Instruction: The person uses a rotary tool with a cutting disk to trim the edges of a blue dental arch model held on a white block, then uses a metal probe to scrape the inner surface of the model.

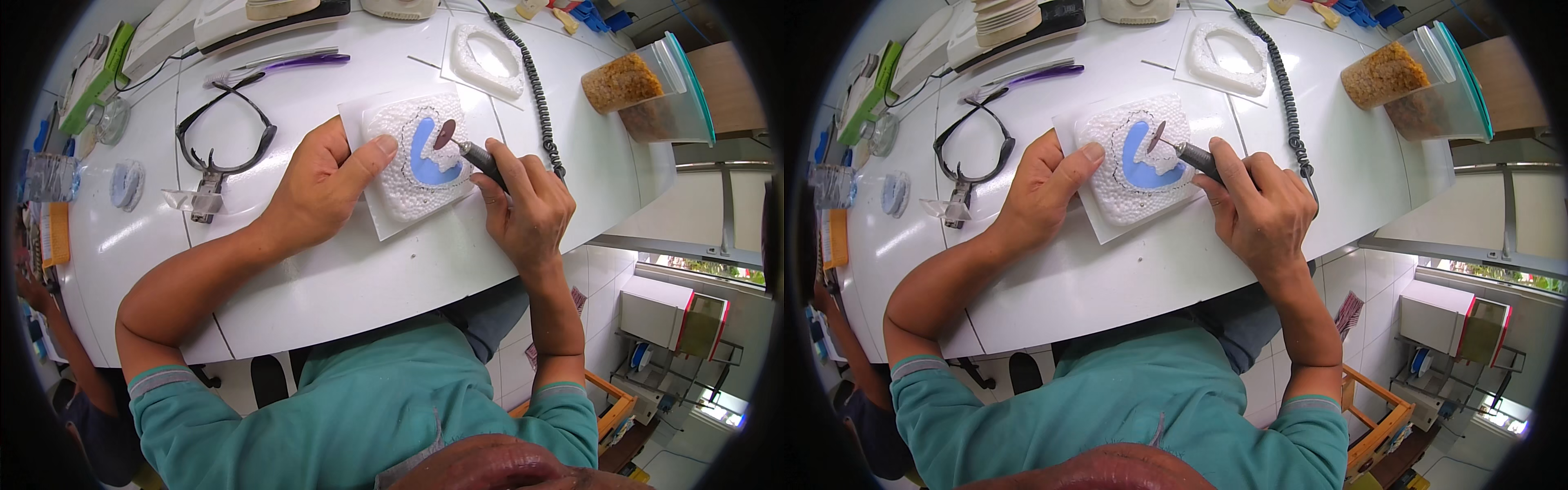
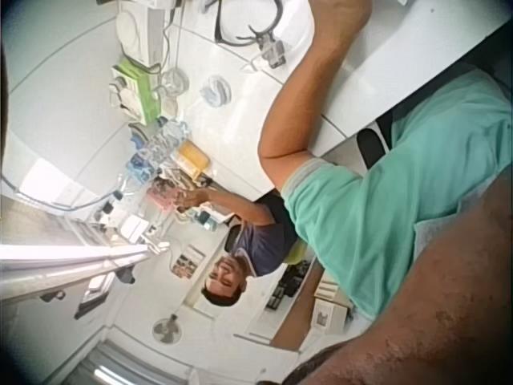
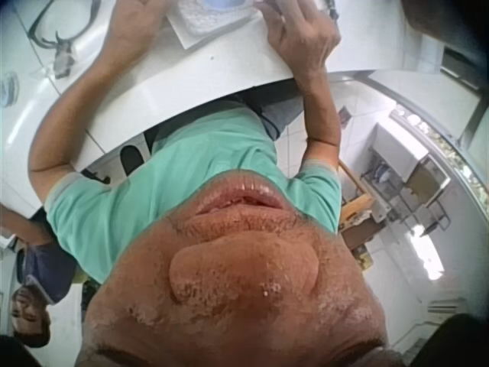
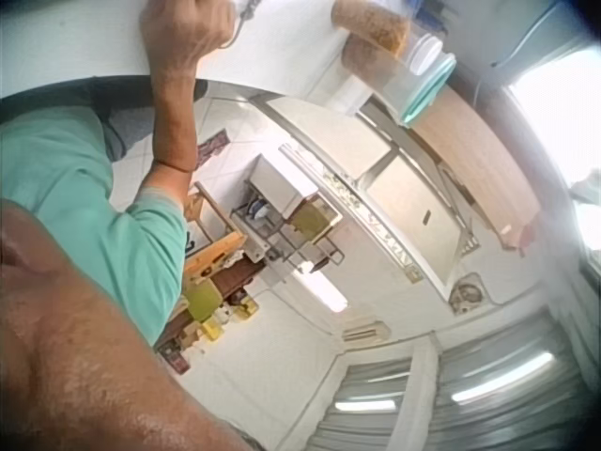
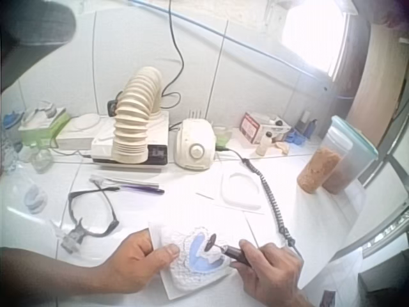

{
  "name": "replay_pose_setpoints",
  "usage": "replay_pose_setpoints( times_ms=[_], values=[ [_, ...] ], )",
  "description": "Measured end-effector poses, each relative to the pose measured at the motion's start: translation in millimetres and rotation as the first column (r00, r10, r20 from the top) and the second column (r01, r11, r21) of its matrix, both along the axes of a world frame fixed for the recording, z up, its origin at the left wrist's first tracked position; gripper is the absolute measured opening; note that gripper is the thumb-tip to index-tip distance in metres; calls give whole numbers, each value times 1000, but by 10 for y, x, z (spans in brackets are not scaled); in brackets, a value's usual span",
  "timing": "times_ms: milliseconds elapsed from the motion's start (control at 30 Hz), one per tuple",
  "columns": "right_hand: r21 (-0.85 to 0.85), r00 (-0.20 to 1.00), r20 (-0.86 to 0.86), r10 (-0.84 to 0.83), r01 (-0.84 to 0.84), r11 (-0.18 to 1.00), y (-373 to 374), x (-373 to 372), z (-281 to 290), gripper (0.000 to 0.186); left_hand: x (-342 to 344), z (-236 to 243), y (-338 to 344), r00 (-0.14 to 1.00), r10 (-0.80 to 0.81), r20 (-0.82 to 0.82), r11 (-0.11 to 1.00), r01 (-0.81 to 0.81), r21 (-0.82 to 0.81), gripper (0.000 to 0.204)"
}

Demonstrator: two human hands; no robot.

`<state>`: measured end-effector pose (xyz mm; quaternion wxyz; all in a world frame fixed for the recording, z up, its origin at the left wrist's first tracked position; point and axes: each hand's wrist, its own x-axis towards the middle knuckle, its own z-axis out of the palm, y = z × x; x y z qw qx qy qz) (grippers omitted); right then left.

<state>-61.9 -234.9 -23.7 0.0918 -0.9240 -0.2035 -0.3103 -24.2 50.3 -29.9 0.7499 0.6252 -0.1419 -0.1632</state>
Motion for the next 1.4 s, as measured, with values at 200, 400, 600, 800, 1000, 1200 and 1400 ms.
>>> replay_pose_setpoints(
  times_ms=[200,400,600,800,1000,1200,1400],
  values=[
    [21,1000,4,8,-8,1000,-16,-5,3,42,15,6,35,999,-37,1,999,37,30,35],
    [204,998,66,17,-30,978,-109,15,-23,41,33,35,51,995,-75,-71,997,77,30,40],
    [231,996,56,70,-81,970,-168,28,19,40,29,198,75,990,-108,-89,994,111,21,48],
    [111,992,33,125,-128,986,-254,-5,103,42,159,185,31,993,-59,-107,998,58,-17,74],
    [100,999,-13,48,-46,994,-256,-92,44,41,101,222,3,997,1,-74,1000,-1,4,85],
    [56,999,-10,39,-38,998,-222,-92,41,41,112,212,44,997,-73,-30,994,75,74,84],
    [31,1000,-18,24,-24,999,-196,-133,22,41,95,165,34,985,-53,164,991,32,132,70]
  ],
)
